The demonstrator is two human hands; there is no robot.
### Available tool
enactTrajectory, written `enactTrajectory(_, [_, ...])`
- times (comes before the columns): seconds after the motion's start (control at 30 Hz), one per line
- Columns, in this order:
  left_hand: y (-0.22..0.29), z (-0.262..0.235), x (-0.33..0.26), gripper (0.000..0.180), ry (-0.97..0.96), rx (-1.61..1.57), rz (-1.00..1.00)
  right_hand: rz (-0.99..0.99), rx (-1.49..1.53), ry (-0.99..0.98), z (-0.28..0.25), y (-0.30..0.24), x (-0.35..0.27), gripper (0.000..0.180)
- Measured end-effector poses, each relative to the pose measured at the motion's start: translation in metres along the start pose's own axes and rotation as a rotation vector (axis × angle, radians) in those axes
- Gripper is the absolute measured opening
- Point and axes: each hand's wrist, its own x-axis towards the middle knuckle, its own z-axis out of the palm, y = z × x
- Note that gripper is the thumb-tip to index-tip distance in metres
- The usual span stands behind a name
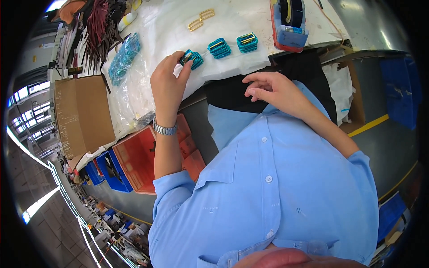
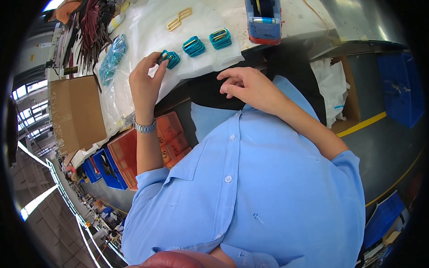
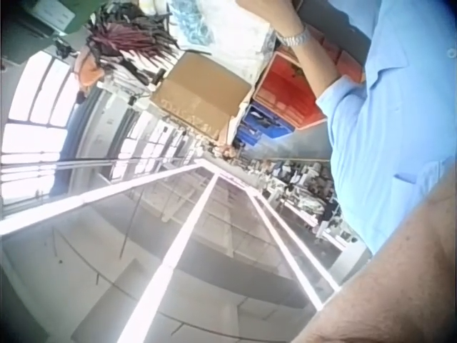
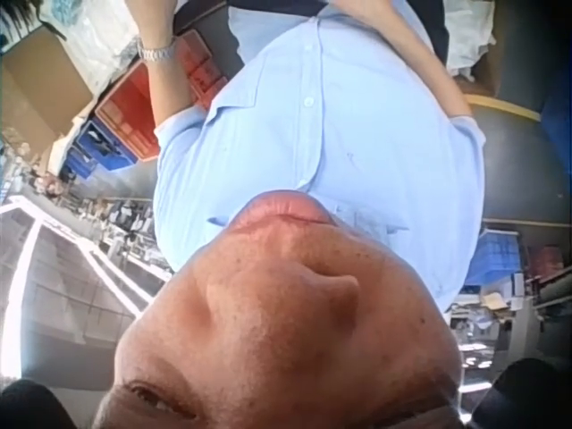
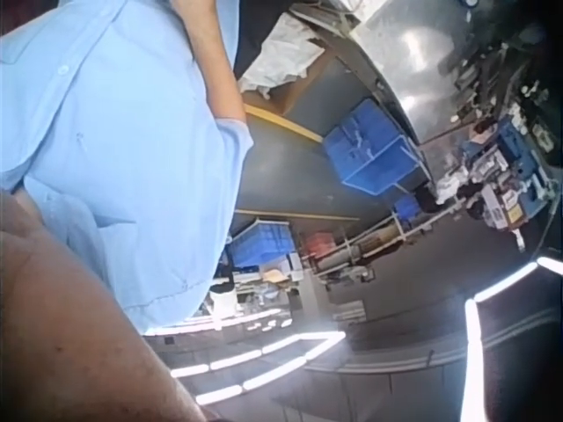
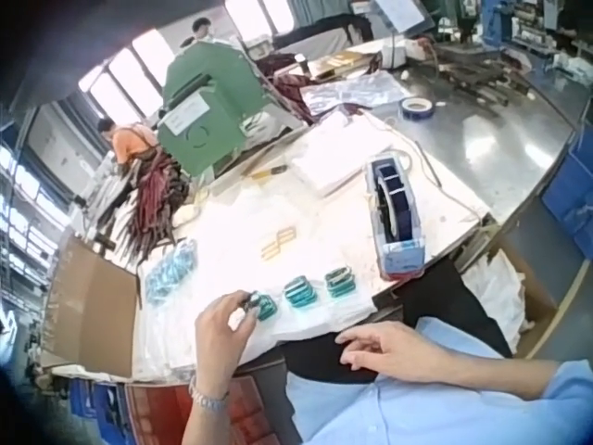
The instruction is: Apply protective blue tape to metal buckles at a workbench.
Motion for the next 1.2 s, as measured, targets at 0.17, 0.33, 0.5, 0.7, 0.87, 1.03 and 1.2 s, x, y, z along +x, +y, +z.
enactTrajectory(0.17, [-0.001,0.000,0.001,0.031,-0.083,0.044,0.020,-0.012,0.032,-0.026,-0.002,0.004,0.000,0.036])
enactTrajectory(0.33, [0.011,-0.009,0.022,0.026,-0.074,-0.002,-0.055,-0.037,0.056,0.036,-0.013,-0.010,-0.003,0.030])
enactTrajectory(0.5, [0.004,-0.008,0.085,0.012,-0.086,0.110,0.214,-0.211,0.240,0.141,-0.022,-0.030,-0.018,0.025])
enactTrajectory(0.7, [-0.025,0.040,0.116,0.007,-0.259,0.167,0.388,-0.254,0.281,0.291,-0.032,-0.026,-0.038,0.023])
enactTrajectory(0.87, [-0.024,0.040,0.114,0.008,-0.273,0.221,0.423,-0.381,0.259,0.483,-0.049,-0.026,-0.058,0.022])
enactTrajectory(1.03, [-0.022,0.037,0.122,0.010,-0.147,0.114,0.295,-0.482,0.290,0.679,-0.069,-0.033,-0.052,0.016])
enactTrajectory(1.2, [0.036,0.029,0.135,0.010,-0.162,-0.538,0.016,-0.457,0.211,0.800,-0.086,-0.035,-0.029,0.013])
